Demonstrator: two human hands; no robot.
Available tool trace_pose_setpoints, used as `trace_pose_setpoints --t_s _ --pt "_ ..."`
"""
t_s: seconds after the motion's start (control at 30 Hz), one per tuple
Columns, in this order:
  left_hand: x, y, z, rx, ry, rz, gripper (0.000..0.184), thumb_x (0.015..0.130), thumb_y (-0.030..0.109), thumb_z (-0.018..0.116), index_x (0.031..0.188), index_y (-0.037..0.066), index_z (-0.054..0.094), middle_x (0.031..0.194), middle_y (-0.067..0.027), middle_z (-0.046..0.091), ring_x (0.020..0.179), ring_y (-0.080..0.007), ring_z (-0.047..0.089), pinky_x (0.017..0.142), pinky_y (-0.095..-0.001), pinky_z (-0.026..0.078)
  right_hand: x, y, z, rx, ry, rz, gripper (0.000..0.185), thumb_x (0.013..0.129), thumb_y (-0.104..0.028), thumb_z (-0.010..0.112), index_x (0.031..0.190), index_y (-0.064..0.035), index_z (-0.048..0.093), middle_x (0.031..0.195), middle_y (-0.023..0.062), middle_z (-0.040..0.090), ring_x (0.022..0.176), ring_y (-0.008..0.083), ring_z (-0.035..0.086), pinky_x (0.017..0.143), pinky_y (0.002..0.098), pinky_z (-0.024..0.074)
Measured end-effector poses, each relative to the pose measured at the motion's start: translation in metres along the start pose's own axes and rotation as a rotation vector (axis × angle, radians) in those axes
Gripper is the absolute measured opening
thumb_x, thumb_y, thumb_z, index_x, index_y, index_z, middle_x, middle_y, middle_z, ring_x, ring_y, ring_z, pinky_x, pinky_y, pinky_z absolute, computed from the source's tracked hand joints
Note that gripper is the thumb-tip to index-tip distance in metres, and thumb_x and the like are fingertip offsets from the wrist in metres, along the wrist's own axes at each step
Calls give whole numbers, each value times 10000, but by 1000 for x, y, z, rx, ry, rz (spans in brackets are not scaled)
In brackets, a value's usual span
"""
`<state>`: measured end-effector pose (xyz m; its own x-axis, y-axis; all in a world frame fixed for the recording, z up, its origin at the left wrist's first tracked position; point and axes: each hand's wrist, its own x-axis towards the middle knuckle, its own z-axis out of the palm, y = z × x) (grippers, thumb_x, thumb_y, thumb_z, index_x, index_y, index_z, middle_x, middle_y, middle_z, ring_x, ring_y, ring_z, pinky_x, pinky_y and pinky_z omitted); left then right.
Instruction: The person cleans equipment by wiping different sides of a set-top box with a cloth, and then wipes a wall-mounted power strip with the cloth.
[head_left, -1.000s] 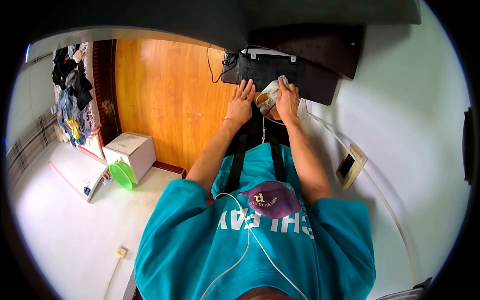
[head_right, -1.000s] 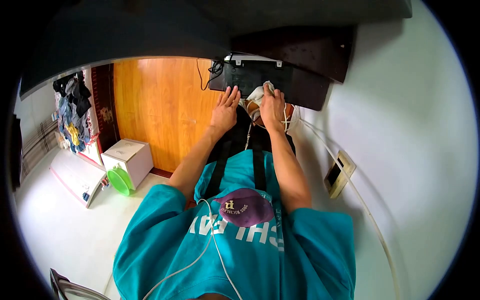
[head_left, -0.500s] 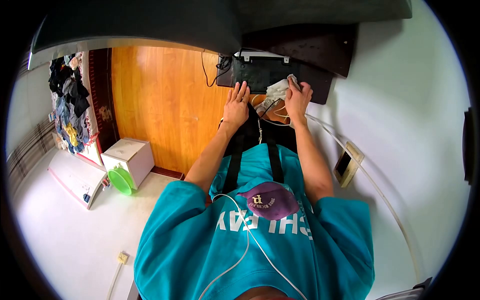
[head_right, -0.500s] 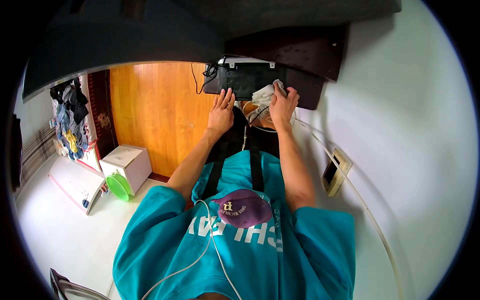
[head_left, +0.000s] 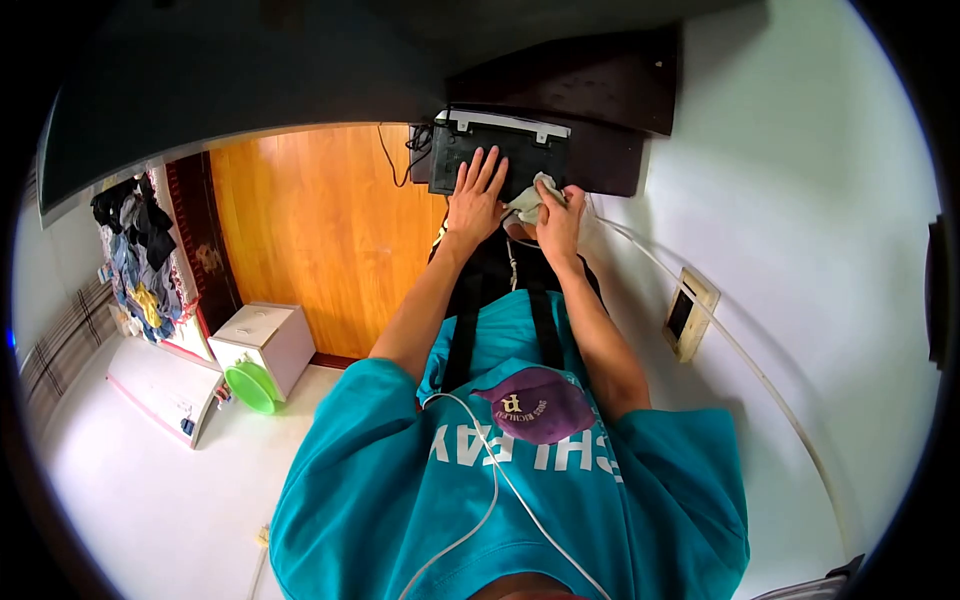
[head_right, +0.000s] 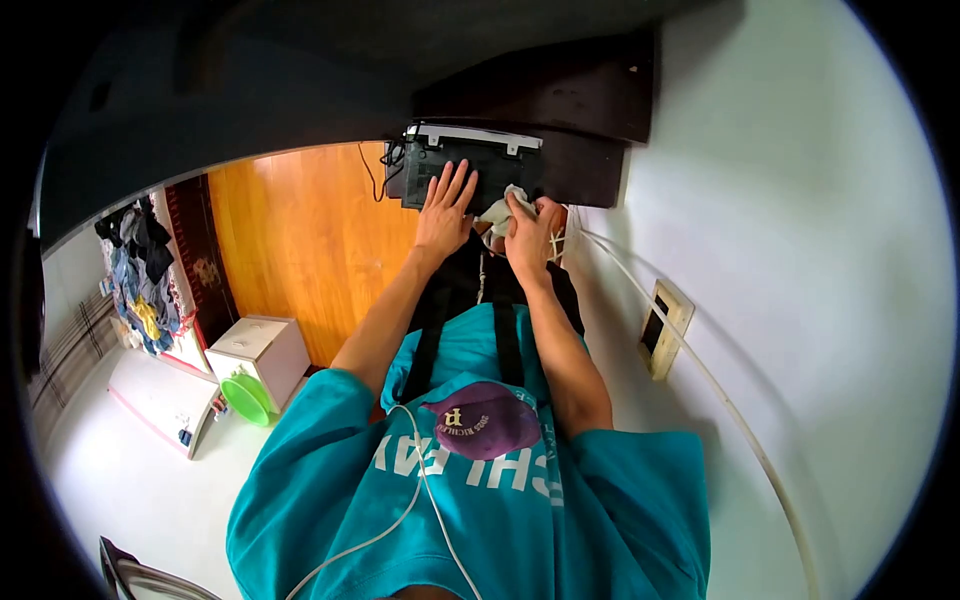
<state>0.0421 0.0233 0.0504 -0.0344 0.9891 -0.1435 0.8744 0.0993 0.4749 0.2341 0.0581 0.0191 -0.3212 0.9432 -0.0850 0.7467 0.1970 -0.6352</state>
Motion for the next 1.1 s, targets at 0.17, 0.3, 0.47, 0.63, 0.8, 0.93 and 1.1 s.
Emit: trace_pose_setpoints --t_s 0.17,0.3,0.47,0.63,0.8,0.93,1.1 --pt "4 -1 14 45 -129 -73 931 793 235 802 1612 120 375 1728 -95 224 1596 -348 176 1275 -548 209 31 0 -6 -117 3 8 490 918 -42 651 1398 -141 658 1070 213 503 1031 418 531 922 499 468" --pt "6 -2 15 54 -116 -50 960 796 324 822 1617 125 366 1729 -98 221 1587 -369 200 1257 -568 239 36 -1 1 -126 -12 59 463 960 -81 612 1420 -133 633 1134 219 525 1078 425 529 948 519 464" --pt "6 -4 26 152 -106 -67 1024 757 404 869 1613 137 376 1732 -79 219 1586 -363 208 1252 -559 257 1 7 5 -193 96 -144 448 970 -46 595 1413 -88 642 1077 225 522 1032 429 523 979 503 449" --pt "0 -4 27 121 -76 -52 987 755 379 864 1598 142 409 1724 -78 244 1579 -364 231 1248 -560 265 41 -4 -9 -113 -100 46 511 962 -23 569 1472 -62 561 1116 267 515 1080 445 515 968 518 463" --pt "3 1 20 62 -79 -67 968 733 162 857 1593 128 414 1718 -85 252 1577 -355 238 1250 -564 270 2 -5 3 -235 53 -130 509 968 -53 579 1477 -81 582 1106 250 544 1082 459 523 996 521 453" --pt "2 -14 12 15 -130 -25 966 741 124 842 1595 90 392 1717 -99 247 1578 -354 232 1256 -542 279 21 -20 -7 -244 -242 36 541 943 -7 567 1482 -55 561 1202 257 522 1186 439 513 1038 483 462" --pt "0 -23 7 -121 -117 44 919 765 56 808 1574 10 374 1718 -106 233 1583 -336 218 1268 -493 291 52 -35 1 -268 -175 -19 556 930 2 573 1482 -59 563 1193 236 521 1113 411 526 1010 472 469"
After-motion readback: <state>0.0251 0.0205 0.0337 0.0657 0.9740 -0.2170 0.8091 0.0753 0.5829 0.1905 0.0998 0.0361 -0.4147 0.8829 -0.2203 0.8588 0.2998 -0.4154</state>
